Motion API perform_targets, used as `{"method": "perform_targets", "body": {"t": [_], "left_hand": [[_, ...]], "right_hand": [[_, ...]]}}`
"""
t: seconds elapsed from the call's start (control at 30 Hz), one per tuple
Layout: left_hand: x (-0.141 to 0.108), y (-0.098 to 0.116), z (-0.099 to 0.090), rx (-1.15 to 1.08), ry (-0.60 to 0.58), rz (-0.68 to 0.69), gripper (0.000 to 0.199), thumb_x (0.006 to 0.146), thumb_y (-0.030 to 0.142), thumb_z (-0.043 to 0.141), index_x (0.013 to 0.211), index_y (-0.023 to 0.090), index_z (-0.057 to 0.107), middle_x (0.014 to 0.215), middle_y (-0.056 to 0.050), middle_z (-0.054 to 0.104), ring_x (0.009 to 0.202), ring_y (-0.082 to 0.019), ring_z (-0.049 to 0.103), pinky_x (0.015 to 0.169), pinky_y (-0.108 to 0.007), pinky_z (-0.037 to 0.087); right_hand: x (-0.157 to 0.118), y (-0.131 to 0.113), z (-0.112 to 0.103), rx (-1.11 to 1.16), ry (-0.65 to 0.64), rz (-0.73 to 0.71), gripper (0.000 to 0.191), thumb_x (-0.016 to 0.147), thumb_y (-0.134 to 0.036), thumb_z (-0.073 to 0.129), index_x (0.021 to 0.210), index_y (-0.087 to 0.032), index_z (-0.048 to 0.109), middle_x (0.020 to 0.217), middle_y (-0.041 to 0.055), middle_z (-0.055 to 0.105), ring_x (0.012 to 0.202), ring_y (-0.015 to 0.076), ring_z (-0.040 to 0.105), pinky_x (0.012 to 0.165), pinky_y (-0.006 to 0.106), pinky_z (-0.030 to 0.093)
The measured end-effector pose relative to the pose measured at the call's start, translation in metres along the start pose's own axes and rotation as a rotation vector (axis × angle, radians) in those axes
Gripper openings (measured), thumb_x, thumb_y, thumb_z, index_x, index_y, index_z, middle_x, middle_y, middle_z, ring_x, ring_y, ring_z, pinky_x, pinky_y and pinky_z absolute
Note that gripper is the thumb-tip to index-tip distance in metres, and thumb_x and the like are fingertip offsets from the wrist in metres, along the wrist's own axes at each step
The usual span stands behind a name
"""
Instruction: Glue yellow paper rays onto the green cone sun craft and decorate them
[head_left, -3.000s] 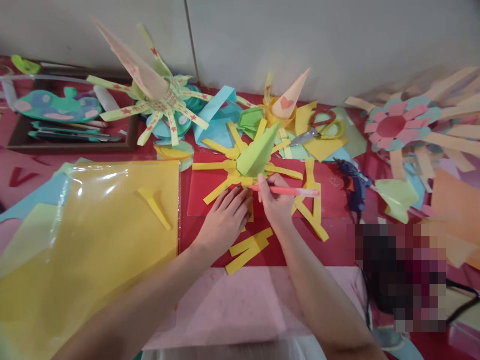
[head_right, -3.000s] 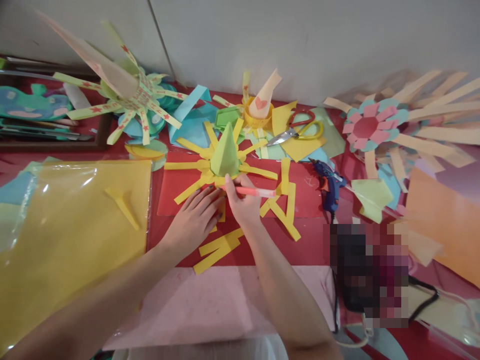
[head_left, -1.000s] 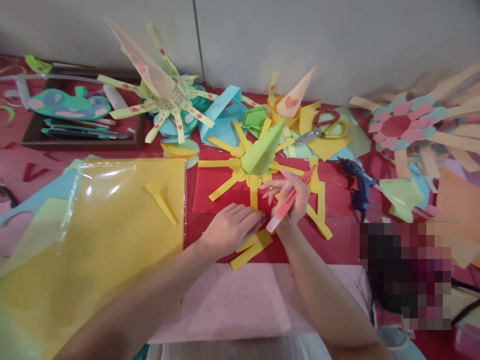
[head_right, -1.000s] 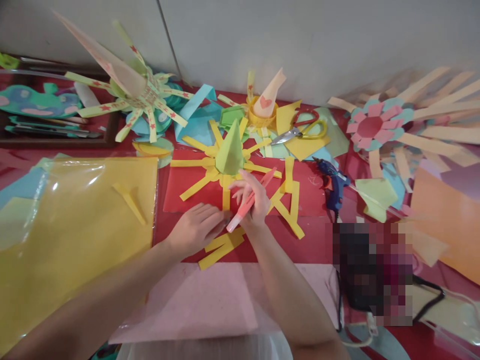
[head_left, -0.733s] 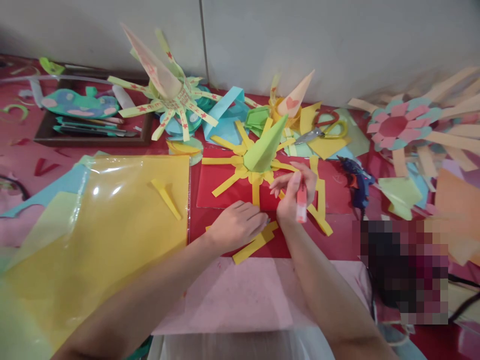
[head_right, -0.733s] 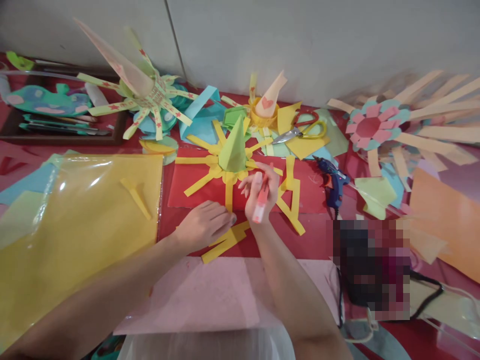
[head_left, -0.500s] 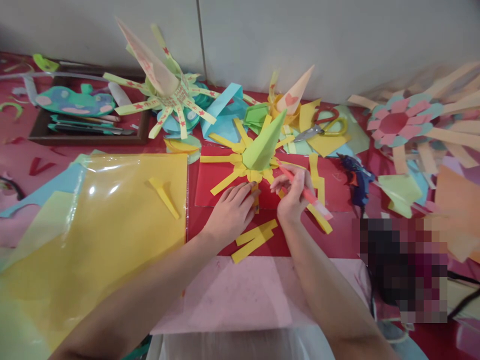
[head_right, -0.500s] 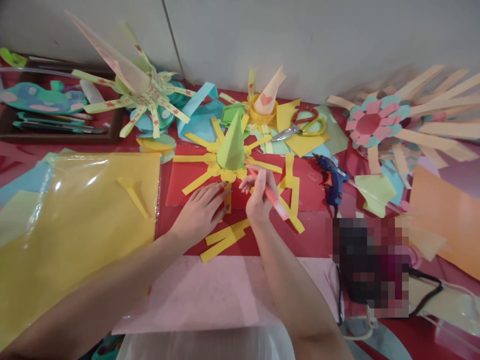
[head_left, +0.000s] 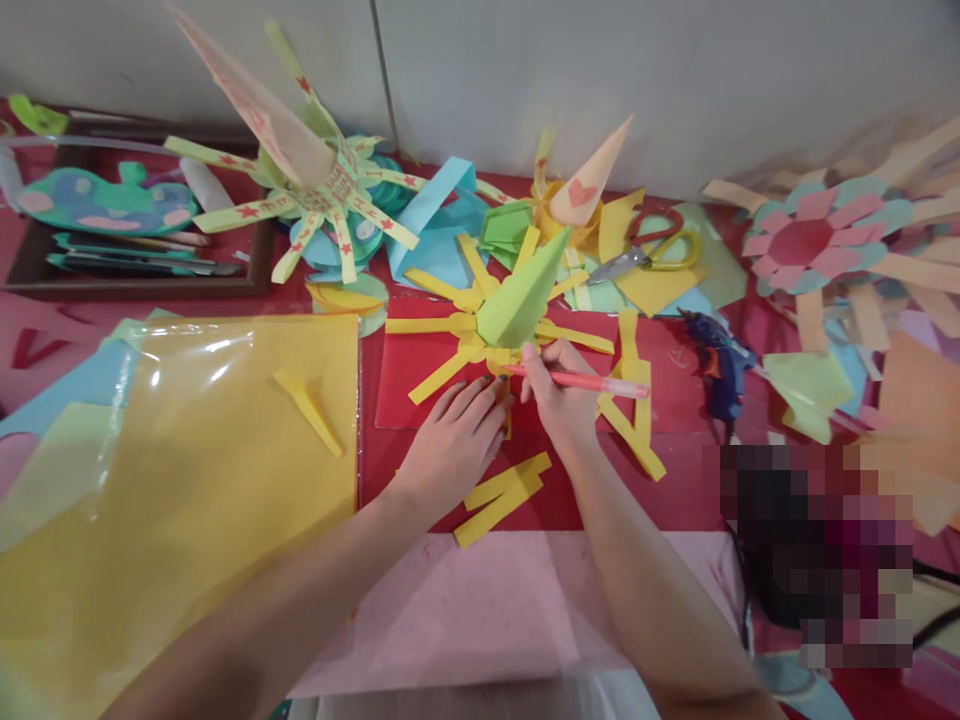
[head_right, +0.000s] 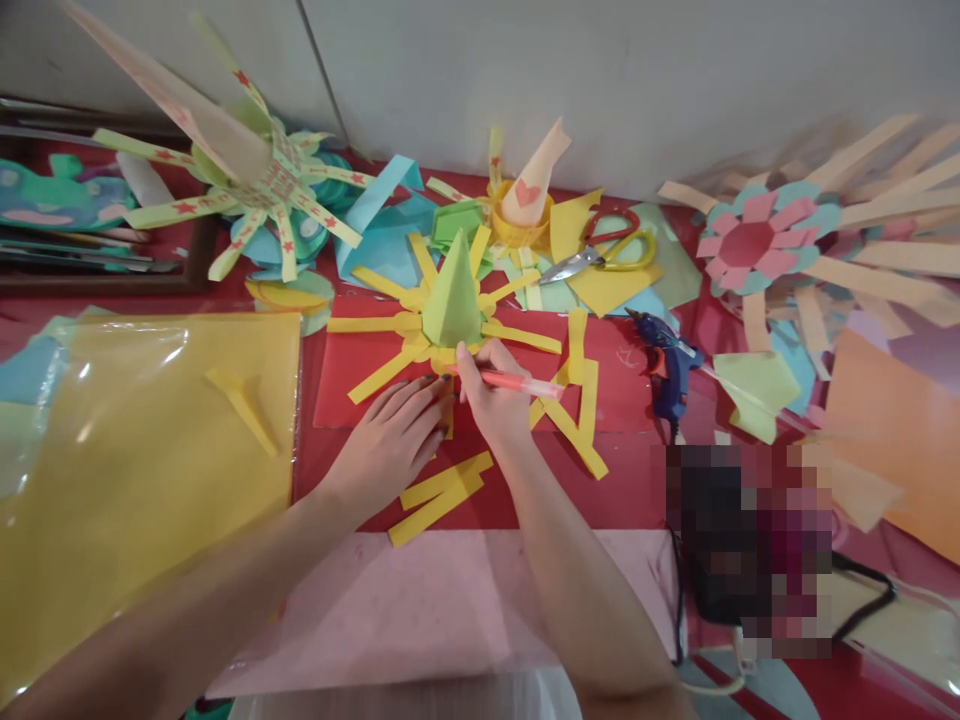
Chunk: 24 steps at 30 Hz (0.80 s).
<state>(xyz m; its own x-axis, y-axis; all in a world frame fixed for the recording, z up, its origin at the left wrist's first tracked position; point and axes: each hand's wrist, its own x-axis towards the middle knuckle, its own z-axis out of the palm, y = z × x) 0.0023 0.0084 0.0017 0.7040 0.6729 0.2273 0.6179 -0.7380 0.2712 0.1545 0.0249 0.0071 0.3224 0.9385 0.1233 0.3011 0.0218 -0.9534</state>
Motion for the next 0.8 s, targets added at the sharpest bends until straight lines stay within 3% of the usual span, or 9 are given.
{"method": "perform_targets", "body": {"t": [0.4,0.63,0.8], "left_hand": [[-0.0003,0.0017,0.0000,0.013,0.000,0.000,0.029,0.094,0.018,0.043,0.119,0.010,0.057,0.128,-0.011,0.058,0.121,-0.026,0.053,0.104,-0.044,0.045],[0.0006,0.0023,-0.0007,0.024,-0.012,-0.004,0.029,0.094,0.017,0.043,0.118,0.010,0.058,0.129,-0.012,0.057,0.121,-0.026,0.052,0.105,-0.044,0.044],[-0.0006,0.0024,0.0004,0.069,-0.005,0.023,0.030,0.094,0.016,0.044,0.119,0.011,0.058,0.126,-0.011,0.059,0.121,-0.027,0.053,0.104,-0.045,0.044]], "right_hand": [[-0.0002,0.0035,0.0011,-0.141,-0.026,-0.056,0.033,0.087,-0.035,0.053,0.061,-0.022,0.038,0.042,-0.0079,0.046,0.039,0.0074,0.048,0.047,0.021,0.042],[0.0000,0.0048,-0.0003,-0.124,-0.059,-0.027,0.035,0.086,-0.034,0.053,0.058,-0.022,0.036,0.041,-0.0082,0.044,0.037,0.0071,0.045,0.044,0.021,0.039],[-0.0005,0.0044,0.0009,-0.115,-0.015,-0.052,0.032,0.087,-0.036,0.052,0.061,-0.022,0.039,0.043,-0.0077,0.047,0.040,0.0077,0.049,0.048,0.022,0.043]]}}
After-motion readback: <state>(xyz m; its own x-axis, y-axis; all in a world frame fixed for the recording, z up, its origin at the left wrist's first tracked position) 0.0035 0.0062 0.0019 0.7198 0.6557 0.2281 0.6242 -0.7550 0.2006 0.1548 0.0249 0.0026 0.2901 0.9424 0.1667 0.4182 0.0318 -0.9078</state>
